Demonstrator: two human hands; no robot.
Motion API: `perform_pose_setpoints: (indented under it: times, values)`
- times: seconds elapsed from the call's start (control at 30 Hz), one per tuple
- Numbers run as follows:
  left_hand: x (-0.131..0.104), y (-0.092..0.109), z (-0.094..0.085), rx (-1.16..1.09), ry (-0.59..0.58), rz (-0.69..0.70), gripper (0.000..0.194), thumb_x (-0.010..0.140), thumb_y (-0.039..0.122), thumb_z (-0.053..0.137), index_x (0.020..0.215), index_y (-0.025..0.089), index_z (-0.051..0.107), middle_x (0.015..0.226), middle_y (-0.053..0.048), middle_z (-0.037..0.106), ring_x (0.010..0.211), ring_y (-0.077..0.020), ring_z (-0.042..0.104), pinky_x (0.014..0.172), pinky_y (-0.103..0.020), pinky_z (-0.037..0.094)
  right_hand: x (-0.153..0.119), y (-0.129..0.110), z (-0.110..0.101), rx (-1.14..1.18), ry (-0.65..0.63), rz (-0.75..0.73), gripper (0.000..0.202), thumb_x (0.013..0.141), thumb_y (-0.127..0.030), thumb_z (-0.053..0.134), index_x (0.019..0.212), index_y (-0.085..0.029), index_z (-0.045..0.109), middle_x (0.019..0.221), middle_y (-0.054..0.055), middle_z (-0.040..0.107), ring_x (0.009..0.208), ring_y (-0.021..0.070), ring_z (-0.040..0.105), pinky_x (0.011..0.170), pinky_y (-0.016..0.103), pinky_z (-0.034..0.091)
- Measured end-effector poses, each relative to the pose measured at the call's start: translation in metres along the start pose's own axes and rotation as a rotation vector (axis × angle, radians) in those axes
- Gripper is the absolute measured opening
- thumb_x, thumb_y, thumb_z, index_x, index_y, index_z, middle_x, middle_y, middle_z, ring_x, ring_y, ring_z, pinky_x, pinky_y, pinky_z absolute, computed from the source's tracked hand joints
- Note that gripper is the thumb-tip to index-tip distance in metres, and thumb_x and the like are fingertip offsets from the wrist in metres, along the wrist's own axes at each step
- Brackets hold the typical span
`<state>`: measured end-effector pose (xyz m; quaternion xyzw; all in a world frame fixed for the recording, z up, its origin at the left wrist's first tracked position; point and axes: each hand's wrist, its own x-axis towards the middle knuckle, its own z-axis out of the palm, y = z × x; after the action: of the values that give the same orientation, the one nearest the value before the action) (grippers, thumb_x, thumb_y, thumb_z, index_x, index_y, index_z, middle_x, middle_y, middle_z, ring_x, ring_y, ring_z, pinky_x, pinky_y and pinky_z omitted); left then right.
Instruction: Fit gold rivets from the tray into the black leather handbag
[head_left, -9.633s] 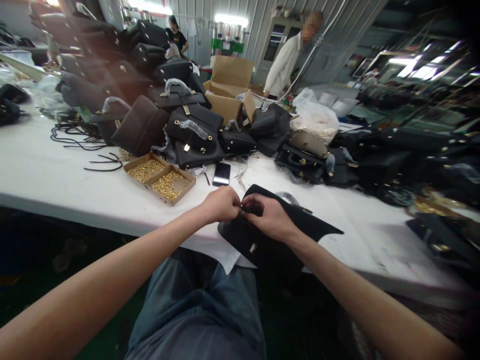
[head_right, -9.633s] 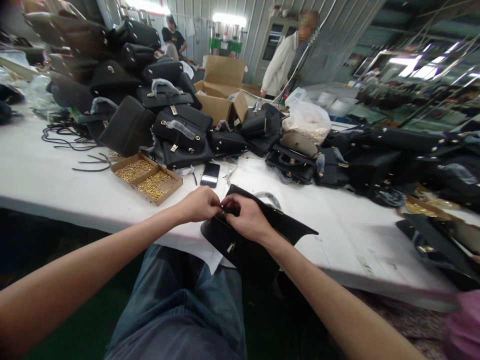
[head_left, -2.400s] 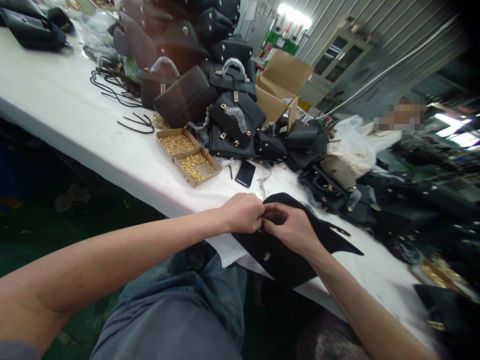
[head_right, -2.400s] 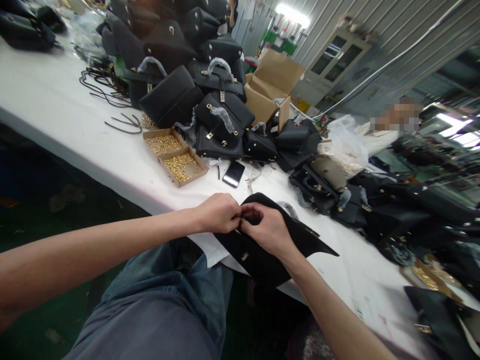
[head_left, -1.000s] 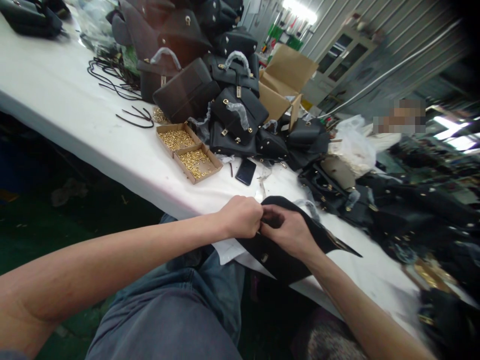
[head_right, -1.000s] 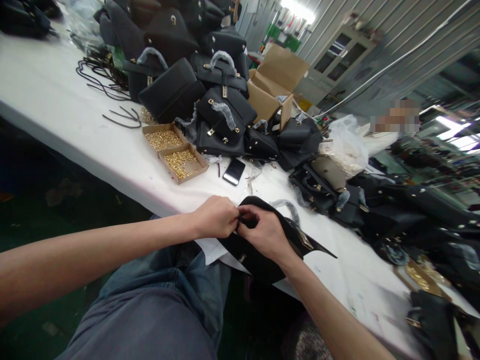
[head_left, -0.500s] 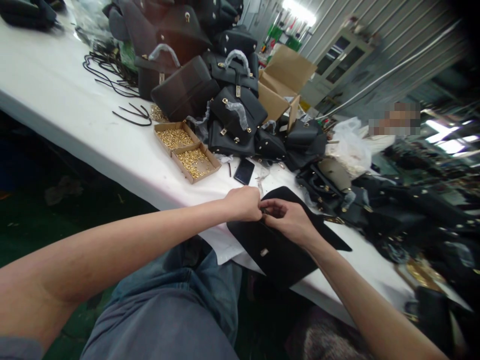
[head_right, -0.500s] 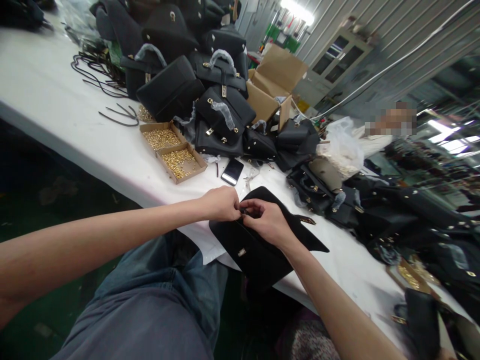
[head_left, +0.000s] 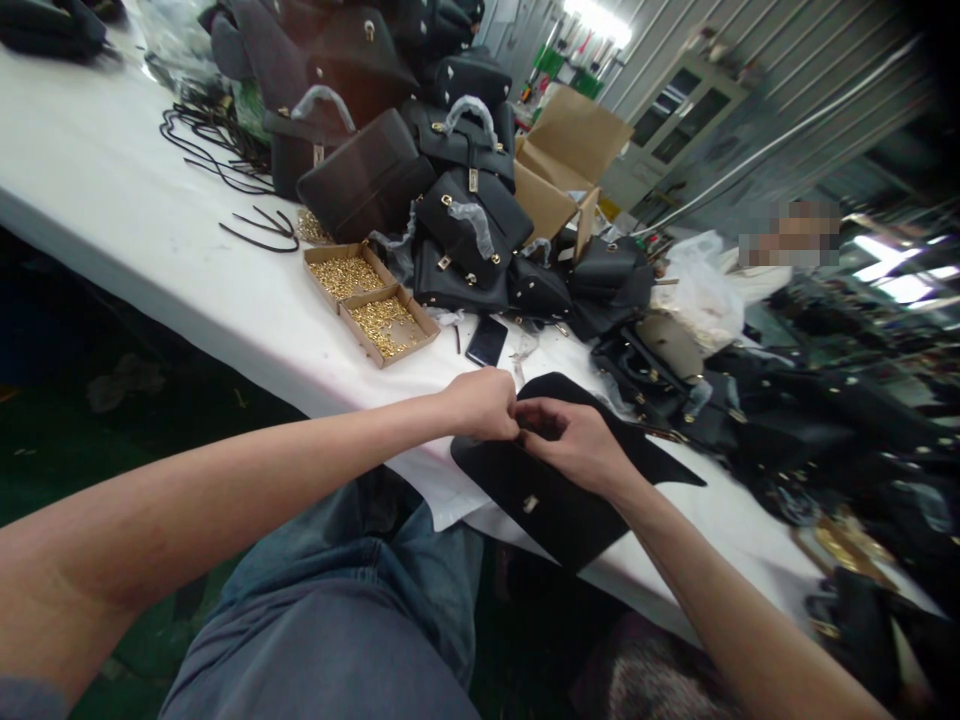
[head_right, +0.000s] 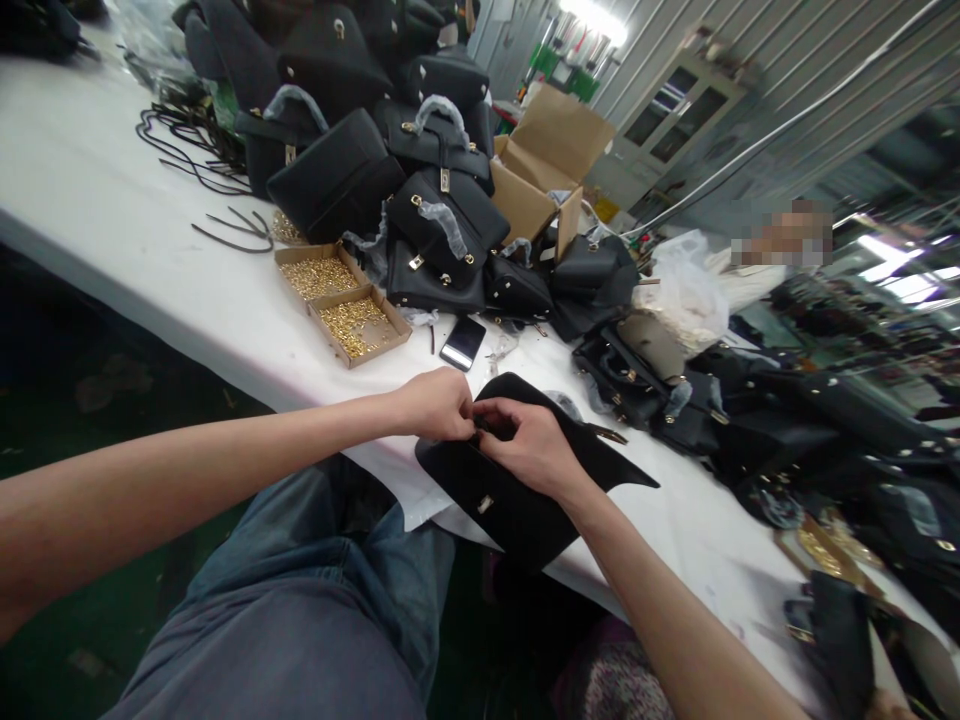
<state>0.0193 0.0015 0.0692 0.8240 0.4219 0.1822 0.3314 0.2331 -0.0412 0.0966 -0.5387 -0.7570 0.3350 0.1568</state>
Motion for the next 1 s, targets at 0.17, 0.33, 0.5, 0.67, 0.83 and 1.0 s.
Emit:
perform_pose_setpoints:
  times: [0.17,0.33,0.5,0.67,0.83,1.0]
  values:
    - [-0.003,0.001,0.003,0.111,0.043,0.051,0.02,0.073,0.033,0.072,0.079,0.019,0.085,0.069,-0.01,0.073,0.07,-0.0268,0.071,0.06,-0.032,0.046,-0.003,-0.004,0.002,-0.026,-0.018,-0.004,0.038,0.089,-0.021,0.073,0.126,-0.024,0.081,0.112,0.002,0.085,0.102,0.0261,0.08,0.09,0.034,0.06]
    - [-0.011,0.004,0.005,0.117,0.052,0.073,0.018,0.076,0.029,0.075,0.083,0.018,0.086,0.077,-0.013,0.077,0.081,-0.0292,0.076,0.072,-0.033,0.054,-0.005,-0.007,0.004,-0.079,0.028,-0.003,0.034,0.085,-0.02,0.073,0.117,-0.025,0.083,0.103,0.0,0.085,0.092,0.0237,0.08,0.081,0.031,0.058]
    - [-0.014,0.001,0.008,0.086,0.095,0.106,0.019,0.078,0.028,0.074,0.085,0.017,0.087,0.078,-0.014,0.077,0.084,-0.0294,0.076,0.075,-0.033,0.054,-0.003,-0.011,0.007,-0.122,0.065,0.003,0.031,0.083,-0.022,0.075,0.112,-0.023,0.085,0.096,0.0,0.085,0.086,0.0222,0.077,0.077,0.03,0.057]
    - [-0.011,-0.006,0.018,0.078,0.155,0.153,0.02,0.077,0.027,0.07,0.08,0.016,0.086,0.074,-0.014,0.076,0.076,-0.0286,0.074,0.063,-0.033,0.046,0.001,-0.003,0.01,-0.042,0.051,0.04,0.035,0.084,-0.024,0.074,0.118,-0.022,0.083,0.101,0.003,0.085,0.088,0.0237,0.078,0.077,0.031,0.058]
    - [-0.006,-0.009,0.023,0.058,0.175,0.134,0.024,0.08,0.031,0.067,0.082,0.016,0.086,0.076,-0.014,0.077,0.071,-0.0261,0.071,0.059,-0.033,0.039,0.005,0.002,0.006,-0.118,0.075,0.039,0.033,0.08,-0.024,0.077,0.112,-0.022,0.084,0.09,0.003,0.083,0.08,0.0224,0.074,0.07,0.03,0.055]
    - [-0.001,-0.01,0.023,0.005,0.142,0.116,0.023,0.077,0.031,0.067,0.08,0.017,0.086,0.071,-0.01,0.075,0.065,-0.0219,0.065,0.057,-0.032,0.034,0.009,0.007,0.004,-0.112,0.047,0.025,0.032,0.08,-0.025,0.077,0.111,-0.021,0.083,0.09,0.003,0.082,0.078,0.0214,0.073,0.069,0.029,0.055]
